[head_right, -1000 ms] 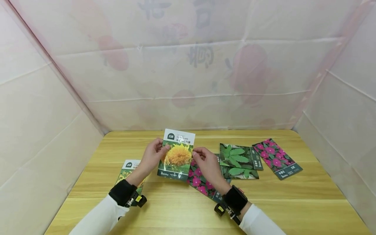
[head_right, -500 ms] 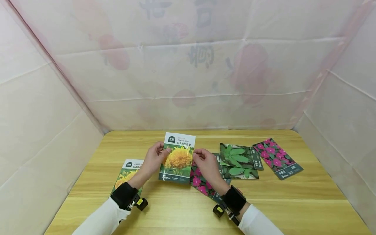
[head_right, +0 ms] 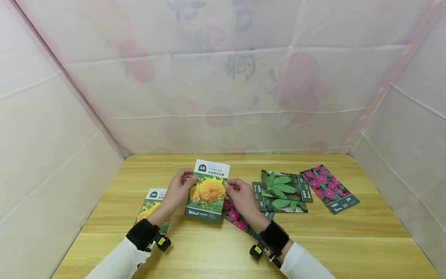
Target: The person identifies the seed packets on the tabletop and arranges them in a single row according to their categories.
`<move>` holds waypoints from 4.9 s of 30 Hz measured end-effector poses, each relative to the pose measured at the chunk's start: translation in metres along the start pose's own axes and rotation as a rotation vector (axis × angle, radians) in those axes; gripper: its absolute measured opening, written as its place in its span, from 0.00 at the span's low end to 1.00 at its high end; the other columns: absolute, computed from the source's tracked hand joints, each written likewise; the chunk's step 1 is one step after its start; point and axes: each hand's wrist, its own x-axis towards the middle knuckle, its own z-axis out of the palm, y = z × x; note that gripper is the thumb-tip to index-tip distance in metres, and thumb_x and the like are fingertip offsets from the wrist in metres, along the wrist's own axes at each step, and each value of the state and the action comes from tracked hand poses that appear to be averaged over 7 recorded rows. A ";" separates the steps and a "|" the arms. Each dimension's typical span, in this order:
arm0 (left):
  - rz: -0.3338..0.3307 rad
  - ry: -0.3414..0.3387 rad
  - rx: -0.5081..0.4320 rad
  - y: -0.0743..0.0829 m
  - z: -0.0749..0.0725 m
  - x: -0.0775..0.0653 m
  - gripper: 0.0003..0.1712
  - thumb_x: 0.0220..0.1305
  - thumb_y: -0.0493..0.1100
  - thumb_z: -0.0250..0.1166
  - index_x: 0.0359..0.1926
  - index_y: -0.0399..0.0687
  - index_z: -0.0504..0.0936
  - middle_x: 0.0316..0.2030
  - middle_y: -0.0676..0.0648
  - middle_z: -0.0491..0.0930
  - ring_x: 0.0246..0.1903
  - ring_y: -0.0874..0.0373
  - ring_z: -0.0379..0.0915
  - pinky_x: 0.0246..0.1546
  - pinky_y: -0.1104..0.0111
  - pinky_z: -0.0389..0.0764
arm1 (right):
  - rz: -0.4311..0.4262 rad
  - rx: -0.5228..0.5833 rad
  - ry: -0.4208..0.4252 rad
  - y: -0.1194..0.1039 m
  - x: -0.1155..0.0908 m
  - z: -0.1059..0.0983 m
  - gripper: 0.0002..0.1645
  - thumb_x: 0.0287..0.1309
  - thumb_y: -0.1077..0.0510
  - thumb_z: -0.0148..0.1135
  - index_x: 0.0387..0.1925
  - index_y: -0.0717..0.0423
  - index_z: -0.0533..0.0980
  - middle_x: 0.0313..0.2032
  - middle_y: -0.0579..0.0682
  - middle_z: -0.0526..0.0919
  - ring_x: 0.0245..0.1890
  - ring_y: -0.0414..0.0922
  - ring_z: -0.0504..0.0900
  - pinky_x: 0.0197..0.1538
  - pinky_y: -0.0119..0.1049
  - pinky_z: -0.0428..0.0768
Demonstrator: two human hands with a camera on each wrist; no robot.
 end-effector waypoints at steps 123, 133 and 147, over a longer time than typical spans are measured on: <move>-0.043 -0.317 0.155 -0.007 0.060 -0.018 0.27 0.67 0.28 0.67 0.66 0.33 0.72 0.60 0.31 0.74 0.51 0.41 0.81 0.46 0.58 0.89 | -0.467 -1.240 -0.186 0.022 -0.024 -0.067 0.17 0.65 0.49 0.73 0.50 0.53 0.87 0.49 0.52 0.87 0.51 0.53 0.83 0.54 0.55 0.84; -0.043 -0.309 0.190 -0.008 0.047 -0.015 0.16 0.71 0.29 0.61 0.54 0.42 0.87 0.50 0.42 0.86 0.45 0.51 0.83 0.32 0.70 0.75 | -0.421 -1.089 -0.097 0.014 -0.019 -0.070 0.11 0.66 0.54 0.72 0.46 0.54 0.87 0.45 0.50 0.89 0.52 0.53 0.85 0.59 0.54 0.84; -0.110 -0.230 0.075 0.006 0.018 -0.015 0.19 0.77 0.31 0.56 0.63 0.43 0.82 0.55 0.41 0.82 0.45 0.44 0.79 0.35 0.65 0.80 | -0.393 -0.977 0.011 0.007 -0.018 -0.081 0.11 0.69 0.58 0.69 0.49 0.57 0.86 0.51 0.55 0.87 0.55 0.57 0.83 0.58 0.58 0.84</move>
